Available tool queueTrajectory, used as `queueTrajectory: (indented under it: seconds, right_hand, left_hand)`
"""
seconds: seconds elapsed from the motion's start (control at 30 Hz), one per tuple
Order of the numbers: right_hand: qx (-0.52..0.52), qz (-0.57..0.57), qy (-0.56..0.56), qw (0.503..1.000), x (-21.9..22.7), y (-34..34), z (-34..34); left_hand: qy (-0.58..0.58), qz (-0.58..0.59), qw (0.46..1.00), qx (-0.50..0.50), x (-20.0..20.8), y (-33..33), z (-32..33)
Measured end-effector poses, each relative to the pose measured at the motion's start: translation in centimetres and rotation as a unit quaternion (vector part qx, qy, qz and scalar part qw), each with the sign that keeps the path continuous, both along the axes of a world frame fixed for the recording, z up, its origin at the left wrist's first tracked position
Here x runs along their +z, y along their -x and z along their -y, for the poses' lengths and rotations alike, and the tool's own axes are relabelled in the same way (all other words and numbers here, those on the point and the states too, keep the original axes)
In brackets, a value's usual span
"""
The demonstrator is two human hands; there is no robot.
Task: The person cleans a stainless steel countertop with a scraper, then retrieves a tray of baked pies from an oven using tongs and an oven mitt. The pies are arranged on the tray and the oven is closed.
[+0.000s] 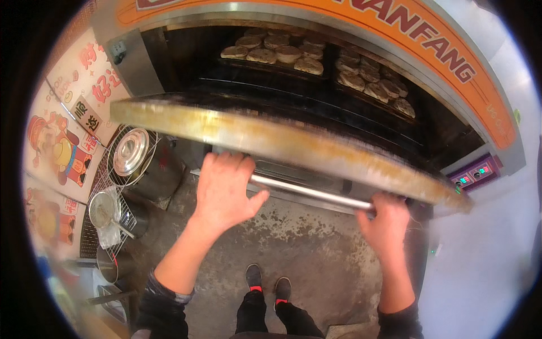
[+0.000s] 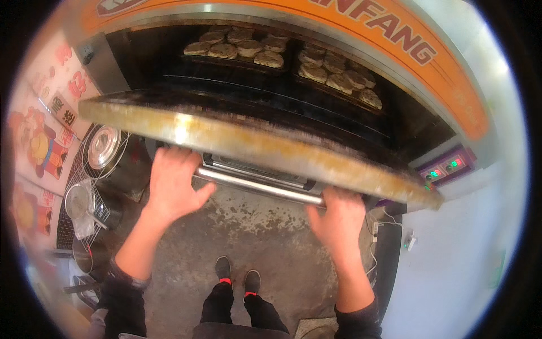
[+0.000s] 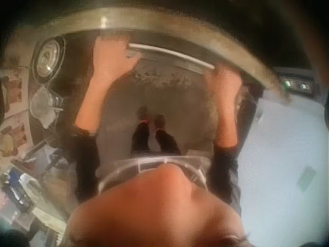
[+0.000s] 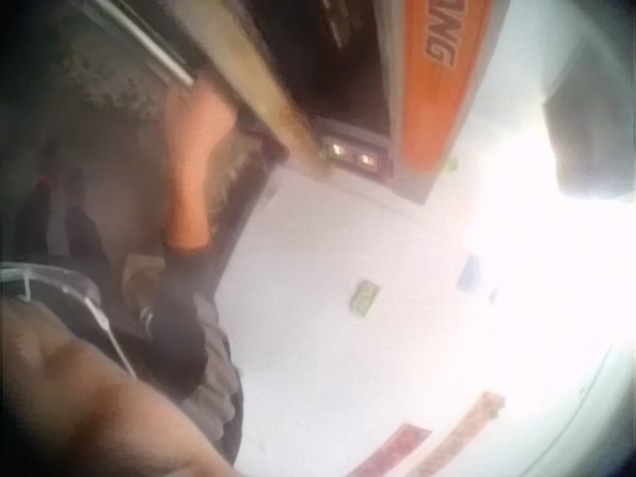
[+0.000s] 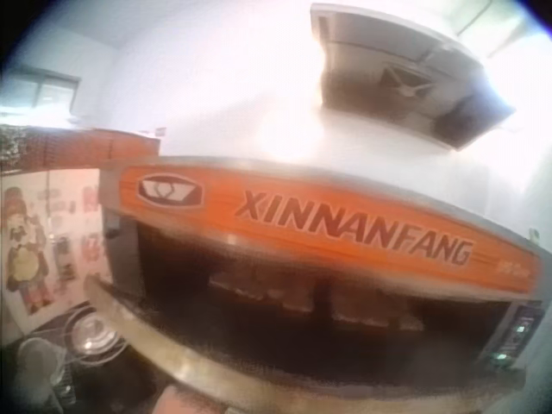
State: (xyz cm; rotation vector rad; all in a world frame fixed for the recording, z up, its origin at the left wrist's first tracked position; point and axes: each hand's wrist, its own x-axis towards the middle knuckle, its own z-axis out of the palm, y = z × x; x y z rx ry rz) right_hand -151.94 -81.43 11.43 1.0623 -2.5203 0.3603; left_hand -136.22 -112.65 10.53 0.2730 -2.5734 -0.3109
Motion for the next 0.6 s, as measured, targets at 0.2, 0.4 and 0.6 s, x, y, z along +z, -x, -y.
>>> queueTrajectory:
  seconds: [0.2, 0.4, 0.6]
  right_hand:
    - [0.014, 0.061, 0.007, 0.998, -4.9, -1.4, -0.9]
    - [-0.002, 0.078, -0.006, 0.997, -1.8, -0.5, -0.9]
    - [-0.035, 0.006, 0.057, 0.998, 5.5, 4.4, 1.2]
  left_hand:
    - [-0.019, -0.009, 1.000, -0.008, -5.0, -1.4, -1.5]
    - [-0.049, 0.012, 0.999, 0.015, -3.1, -1.9, -1.7]
    - [-0.027, -0.080, 0.996, 0.028, -0.4, -4.5, -0.8]
